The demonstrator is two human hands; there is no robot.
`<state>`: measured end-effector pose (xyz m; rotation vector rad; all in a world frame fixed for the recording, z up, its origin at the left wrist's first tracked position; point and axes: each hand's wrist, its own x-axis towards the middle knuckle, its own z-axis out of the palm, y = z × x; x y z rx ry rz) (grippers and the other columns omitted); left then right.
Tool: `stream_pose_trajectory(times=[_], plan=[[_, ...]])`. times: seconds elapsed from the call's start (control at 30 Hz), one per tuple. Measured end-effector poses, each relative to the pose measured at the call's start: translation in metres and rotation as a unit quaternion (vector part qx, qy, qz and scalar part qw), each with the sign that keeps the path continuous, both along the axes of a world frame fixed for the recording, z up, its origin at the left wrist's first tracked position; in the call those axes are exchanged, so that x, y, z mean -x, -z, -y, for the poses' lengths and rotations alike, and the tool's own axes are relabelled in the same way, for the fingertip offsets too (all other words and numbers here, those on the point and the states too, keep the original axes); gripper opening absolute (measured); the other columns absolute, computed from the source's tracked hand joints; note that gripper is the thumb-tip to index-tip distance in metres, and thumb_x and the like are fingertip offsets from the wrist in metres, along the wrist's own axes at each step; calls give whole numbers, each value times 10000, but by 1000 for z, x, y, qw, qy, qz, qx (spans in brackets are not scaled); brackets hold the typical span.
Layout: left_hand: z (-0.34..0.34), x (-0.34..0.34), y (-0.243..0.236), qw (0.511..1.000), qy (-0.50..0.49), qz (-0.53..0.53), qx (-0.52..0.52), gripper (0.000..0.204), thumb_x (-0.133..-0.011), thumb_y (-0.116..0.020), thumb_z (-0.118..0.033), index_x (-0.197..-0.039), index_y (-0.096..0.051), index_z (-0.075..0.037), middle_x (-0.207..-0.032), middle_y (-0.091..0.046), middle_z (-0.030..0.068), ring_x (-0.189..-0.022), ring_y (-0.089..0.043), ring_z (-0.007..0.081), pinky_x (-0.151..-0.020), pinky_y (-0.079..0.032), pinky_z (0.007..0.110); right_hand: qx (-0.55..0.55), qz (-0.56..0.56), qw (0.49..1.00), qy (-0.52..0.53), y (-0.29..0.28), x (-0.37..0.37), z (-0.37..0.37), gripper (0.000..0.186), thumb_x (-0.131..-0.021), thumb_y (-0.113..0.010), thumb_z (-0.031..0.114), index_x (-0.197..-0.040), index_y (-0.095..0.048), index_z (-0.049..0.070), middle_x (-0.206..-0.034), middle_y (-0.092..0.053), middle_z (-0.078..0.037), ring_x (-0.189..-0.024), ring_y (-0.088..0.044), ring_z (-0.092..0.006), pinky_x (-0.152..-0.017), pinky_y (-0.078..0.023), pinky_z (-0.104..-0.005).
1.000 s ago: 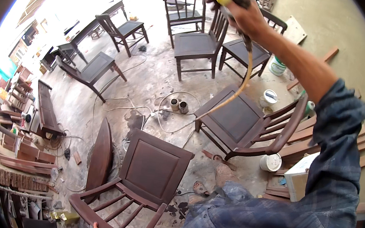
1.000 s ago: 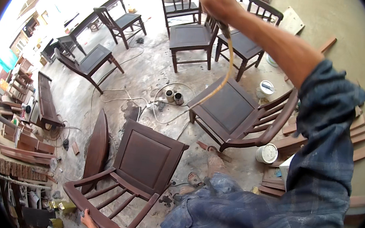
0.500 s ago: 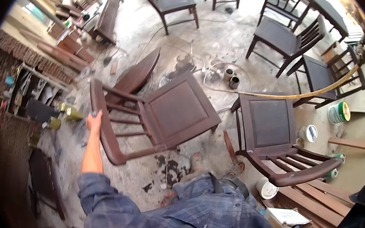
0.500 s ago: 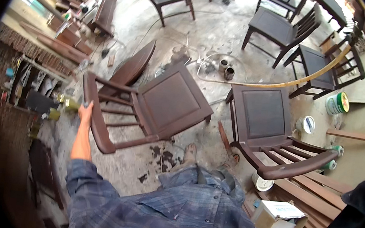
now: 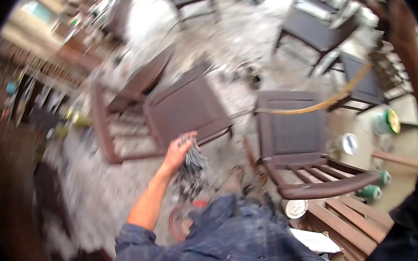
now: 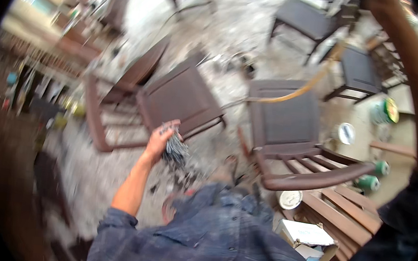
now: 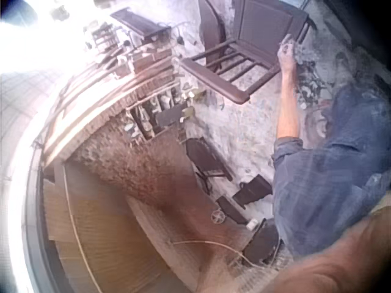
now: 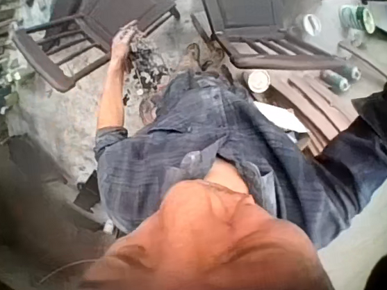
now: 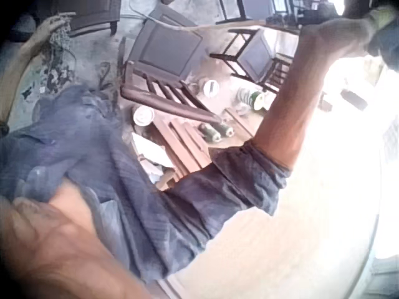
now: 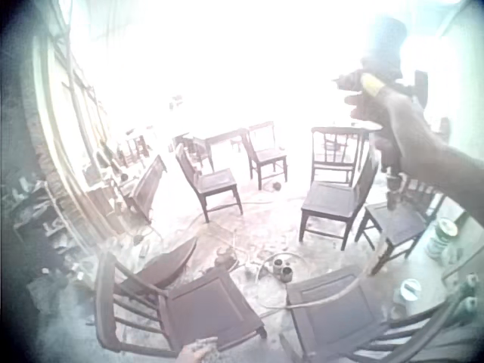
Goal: The person uses a spray gun to apply dark paint to wooden chairs in a workshop. They move between chairs, repositioning them to cover different surfaces, and continue spraying until the clip ends.
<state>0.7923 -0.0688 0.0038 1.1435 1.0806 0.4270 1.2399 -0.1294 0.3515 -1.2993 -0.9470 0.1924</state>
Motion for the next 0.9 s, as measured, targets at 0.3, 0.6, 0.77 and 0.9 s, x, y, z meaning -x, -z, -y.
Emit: stream_pose_trajectory(times=[0.3,0.6,0.77,0.9], plan=[[-28,-279,71,861,42,276,424,491,-1079,-283,-321,-1193,-614,22,-1052,-713,206,-937,-707,333,-864,-586,456,16,-27,999,-17,-43,27,36,344,-1059,-456,363,-1280,-589,135,-1122,-640,-134,-473,-380,-79,-412,-348,-224],[-31,-323,38,949,-26,224,220,371,-1032,-485,-327,-1146,-668,-26,-872,-697,89,-642,-649,222,-581,-554,371,17,-11,996,-87,-22,-48,67,331,-994,-598,312,-1184,-591,41,-774,-568,-20,-532,-470,-58,-419,-375,-236],[4,-357,-167,969,158,182,-61,440,-1033,-513,-437,-1155,-691,-54,-703,-579,-4,-612,-578,108,-528,-481,257,-1,-67,989,-132,15,-132,109,277,-1017,-571,218,-1245,-590,62,-973,-707,-76,-558,-526,-34,-392,-351,-225],[83,-447,-245,920,270,222,-176,294,-1016,-601,-213,-1250,-658,-45,-1011,-704,35,-738,-612,89,-633,-521,229,28,-96,990,-104,27,-183,137,305,-1029,-551,250,-1227,-609,25,-957,-680,-109,-459,-427,-39,-385,-337,-198]])
